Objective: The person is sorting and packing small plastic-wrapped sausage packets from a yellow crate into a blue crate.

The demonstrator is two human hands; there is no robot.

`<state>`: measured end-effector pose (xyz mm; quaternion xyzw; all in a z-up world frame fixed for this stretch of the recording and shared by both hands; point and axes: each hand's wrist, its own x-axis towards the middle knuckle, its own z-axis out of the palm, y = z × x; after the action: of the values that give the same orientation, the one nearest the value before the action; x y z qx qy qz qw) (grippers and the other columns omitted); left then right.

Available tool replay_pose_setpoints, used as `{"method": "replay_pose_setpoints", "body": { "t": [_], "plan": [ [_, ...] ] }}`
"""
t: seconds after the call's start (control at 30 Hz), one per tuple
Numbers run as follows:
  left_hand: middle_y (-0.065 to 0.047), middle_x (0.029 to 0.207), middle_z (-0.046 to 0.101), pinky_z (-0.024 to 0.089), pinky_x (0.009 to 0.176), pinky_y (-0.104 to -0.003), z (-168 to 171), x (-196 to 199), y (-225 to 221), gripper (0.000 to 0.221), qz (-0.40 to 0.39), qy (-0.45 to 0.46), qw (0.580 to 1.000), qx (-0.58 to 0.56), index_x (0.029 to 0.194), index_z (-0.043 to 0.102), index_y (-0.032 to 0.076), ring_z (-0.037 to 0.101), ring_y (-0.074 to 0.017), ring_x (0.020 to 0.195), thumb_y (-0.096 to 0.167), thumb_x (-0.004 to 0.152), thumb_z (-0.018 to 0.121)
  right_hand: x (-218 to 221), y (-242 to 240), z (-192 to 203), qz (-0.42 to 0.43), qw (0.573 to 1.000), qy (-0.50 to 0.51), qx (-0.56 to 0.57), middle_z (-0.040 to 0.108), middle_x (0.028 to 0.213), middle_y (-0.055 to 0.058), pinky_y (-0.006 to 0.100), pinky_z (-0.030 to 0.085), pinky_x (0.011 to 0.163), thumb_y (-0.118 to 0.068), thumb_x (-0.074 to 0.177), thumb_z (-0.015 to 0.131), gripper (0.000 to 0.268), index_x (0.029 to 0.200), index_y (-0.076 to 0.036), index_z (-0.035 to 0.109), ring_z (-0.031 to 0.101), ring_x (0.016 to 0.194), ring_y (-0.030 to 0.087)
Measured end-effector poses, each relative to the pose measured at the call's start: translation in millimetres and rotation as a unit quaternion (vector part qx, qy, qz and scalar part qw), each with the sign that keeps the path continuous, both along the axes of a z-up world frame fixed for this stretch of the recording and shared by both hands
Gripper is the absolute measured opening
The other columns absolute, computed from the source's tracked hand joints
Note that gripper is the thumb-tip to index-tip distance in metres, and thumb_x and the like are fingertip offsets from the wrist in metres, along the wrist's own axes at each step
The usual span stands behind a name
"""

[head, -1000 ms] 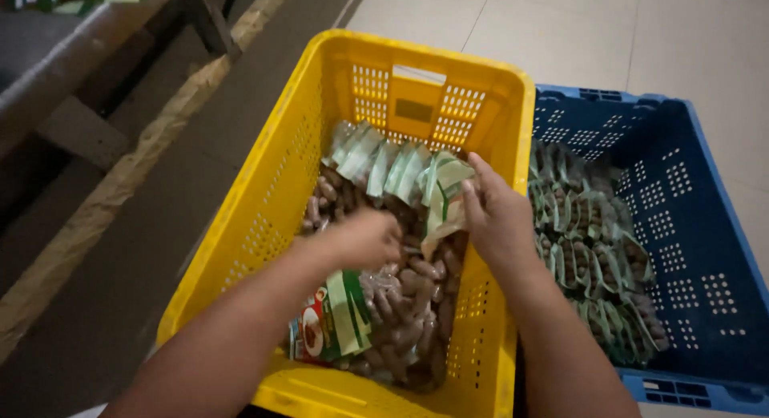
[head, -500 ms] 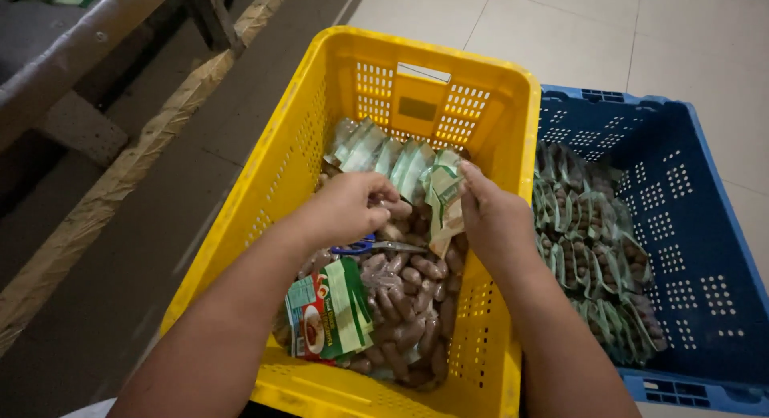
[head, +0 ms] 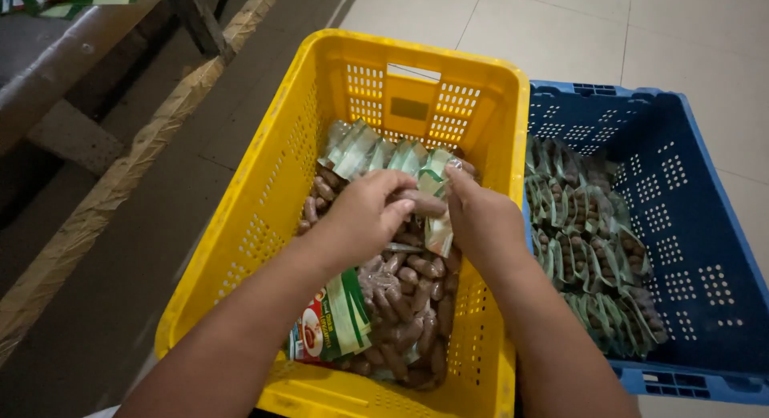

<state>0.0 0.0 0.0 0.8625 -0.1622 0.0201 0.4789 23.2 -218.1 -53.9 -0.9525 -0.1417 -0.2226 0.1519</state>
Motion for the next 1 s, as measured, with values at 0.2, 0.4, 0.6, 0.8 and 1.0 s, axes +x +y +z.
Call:
{"method": "replay_pose_setpoints", "body": {
  "t": [0.2, 0.4, 0.6, 0.8, 1.0],
  "plan": [
    [-0.010, 0.098, 0.065, 0.059, 0.081, -0.038, -30.7, -16.7, -26.1, 0.020, -0.040, -0.107, 0.985, 0.126, 0.113, 0.066, 0.008, 0.070, -0.0316, 0.093, 0.019, 0.099, 0.058, -3.7, 7.2, 6.4, 0.023, 0.996, 0.029, 0.076, 0.075, 0.081, 0.015, 0.052, 0.060, 0.073, -0.026, 0.099, 0.065, 0.032, 0.130, -0.027, 0.072, 0.074, 0.082, 0.036],
    [-0.006, 0.087, 0.058, 0.057, 0.064, -0.033, -58.8, -6.2, -31.7, 0.007, -0.057, -0.150, 0.968, 0.193, 0.096, 0.063, 0.008, 0.063, -0.0277, 0.066, 0.006, 0.096, 0.056, -7.1, 11.3, 11.6, 0.067, 0.965, 0.095, 0.236, 0.079, 0.084, 0.000, 0.037, 0.060, 0.077, -0.023, 0.101, 0.063, 0.025, 0.117, -0.031, 0.079, 0.076, 0.084, 0.027],
    [-0.006, 0.094, 0.050, 0.054, 0.056, -0.035, -46.3, 3.9, -27.3, 0.007, -0.041, -0.202, 0.960, 0.190, 0.099, 0.054, 0.010, 0.061, -0.0335, 0.074, 0.012, 0.094, 0.058, -18.3, 14.6, 36.2, 0.086, 0.956, 0.022, 0.279, 0.075, 0.080, 0.013, 0.047, 0.057, 0.072, -0.012, 0.102, 0.061, 0.026, 0.121, -0.019, 0.079, 0.072, 0.083, 0.039],
    [-0.016, 0.099, 0.057, 0.059, 0.063, -0.035, -36.6, 4.4, -12.2, 0.016, -0.011, -0.131, 0.959, 0.250, 0.095, 0.054, 0.009, 0.066, -0.0384, 0.087, 0.017, 0.090, 0.067, -16.4, 14.5, 28.4, 0.196, 0.933, -0.043, 0.297, 0.072, 0.070, 0.003, 0.039, 0.057, 0.080, -0.007, 0.092, 0.072, 0.029, 0.118, -0.019, 0.080, 0.072, 0.081, 0.031],
    [-0.012, 0.087, 0.070, 0.057, 0.067, -0.039, 5.6, -3.8, 1.0, 0.006, -0.002, 0.015, 0.994, 0.105, 0.091, 0.064, 0.013, 0.070, -0.0386, 0.082, 0.018, 0.094, 0.063, -33.5, 13.0, 68.1, 0.230, 0.835, 0.093, 0.491, 0.070, 0.131, 0.009, 0.043, 0.052, 0.102, -0.010, 0.099, 0.052, 0.057, 0.155, -0.016, 0.047, 0.068, 0.084, 0.013]
  ]
}}
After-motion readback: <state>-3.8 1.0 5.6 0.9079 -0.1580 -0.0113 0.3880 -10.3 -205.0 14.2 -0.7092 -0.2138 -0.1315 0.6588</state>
